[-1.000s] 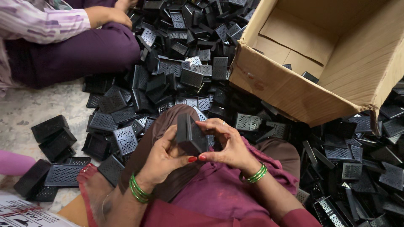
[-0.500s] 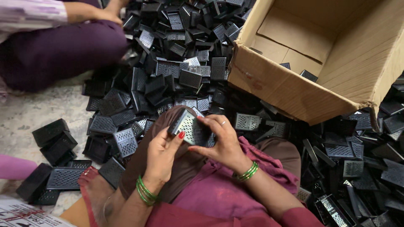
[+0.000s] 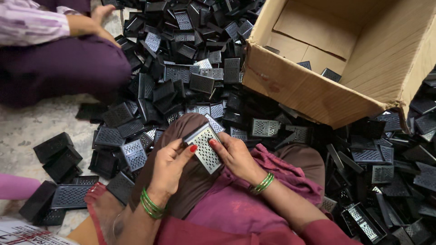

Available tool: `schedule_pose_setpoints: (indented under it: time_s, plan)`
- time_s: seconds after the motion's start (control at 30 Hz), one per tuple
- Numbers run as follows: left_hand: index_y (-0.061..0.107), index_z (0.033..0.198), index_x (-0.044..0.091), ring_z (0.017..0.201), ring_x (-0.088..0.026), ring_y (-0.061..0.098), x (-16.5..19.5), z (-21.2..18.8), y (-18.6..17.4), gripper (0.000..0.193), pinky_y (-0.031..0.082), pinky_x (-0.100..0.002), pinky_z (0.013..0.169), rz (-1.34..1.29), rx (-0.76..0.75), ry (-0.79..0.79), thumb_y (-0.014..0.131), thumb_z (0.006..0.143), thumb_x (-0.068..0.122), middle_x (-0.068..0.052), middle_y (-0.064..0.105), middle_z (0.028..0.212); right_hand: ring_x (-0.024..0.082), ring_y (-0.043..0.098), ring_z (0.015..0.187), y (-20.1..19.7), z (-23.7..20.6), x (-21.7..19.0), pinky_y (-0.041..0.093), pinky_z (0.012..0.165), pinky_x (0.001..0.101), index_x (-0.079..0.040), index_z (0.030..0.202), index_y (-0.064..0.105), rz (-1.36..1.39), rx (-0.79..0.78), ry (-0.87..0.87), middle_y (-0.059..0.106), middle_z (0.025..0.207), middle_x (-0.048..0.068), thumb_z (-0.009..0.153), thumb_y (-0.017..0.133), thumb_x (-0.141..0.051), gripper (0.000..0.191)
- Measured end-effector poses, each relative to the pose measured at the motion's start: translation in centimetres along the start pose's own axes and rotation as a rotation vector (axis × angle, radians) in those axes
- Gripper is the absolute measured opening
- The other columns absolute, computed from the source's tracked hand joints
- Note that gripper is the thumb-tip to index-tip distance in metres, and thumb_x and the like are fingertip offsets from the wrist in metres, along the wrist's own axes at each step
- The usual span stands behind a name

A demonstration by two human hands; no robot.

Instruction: The person sits on the floor and repeatedly picks up small black plastic parts from a large pile. They inspect each part by turning it over in their hands and then place it into a cardboard box. Another person is visible in the background performing the same task.

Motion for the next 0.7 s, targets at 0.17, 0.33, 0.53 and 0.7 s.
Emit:
schedule_pose_setpoints:
  time_s: [0.17, 0.33, 0.53, 0.7]
  plan:
    - [0.07, 0.114, -0.002, 0.081, -0.008, 0.065, -1.7, 0.9, -0.7, 0.026, 0.052, -0.024, 0.073, -0.237, 0.218, -0.06, 0.066, 0.1, 0.02, -0.001, 0.072, 0.096, 0.03, 0.068, 0.077, 0.5, -0.5, -1.7, 0.052, 0.067, 0.0395, -0.001, 0.102, 0.062, -0.118, -0.043, -0.104, 0.066, 0.082, 0.018, 0.102, 0.06, -0.034, 0.033]
    - [0.074, 0.109, 0.002, 0.079, -0.01, 0.058, -0.1, 0.2, -0.3, 0.028, 0.05, -0.027, 0.069, 0.557, 0.294, 0.138, 0.067, 0.104, 0.028, -0.007, 0.07, 0.087, 0.028, 0.069, 0.079, 0.0, -0.5, -2.1, 0.054, 0.071, 0.0383, -0.003, 0.103, 0.067, -0.147, 0.114, 0.04, 0.067, 0.085, 0.016, 0.103, 0.055, -0.033, 0.032]
    - [0.07, 0.101, 0.002, 0.081, -0.029, 0.072, 1.9, -2.2, 4.1, 0.041, 0.056, -0.038, 0.07, 0.943, 0.011, 0.353, 0.081, 0.082, 0.037, -0.014, 0.073, 0.092, 0.019, 0.061, 0.075, -0.1, 0.6, 0.4, 0.052, 0.069, 0.0346, -0.001, 0.094, 0.065, 0.063, 0.028, -0.166, 0.063, 0.08, 0.012, 0.106, 0.052, -0.031, 0.035]
    - [0.066, 0.107, -0.002, 0.092, -0.037, 0.067, 2.4, -3.2, 5.1, 0.053, 0.052, -0.044, 0.078, 1.075, -0.074, 0.32, 0.081, 0.079, 0.041, -0.018, 0.068, 0.101, 0.016, 0.047, 0.067, 0.6, 0.0, 3.0, 0.045, 0.062, 0.0329, 0.001, 0.086, 0.054, 0.077, 0.049, -0.125, 0.048, 0.07, 0.009, 0.109, 0.049, -0.029, 0.038]
Point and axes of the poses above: each hand's wrist, its own z-axis towards the middle knuckle, its own y-axis out of the palm, x = y × z, the point moved 1 cm from there along z, towards the middle knuckle
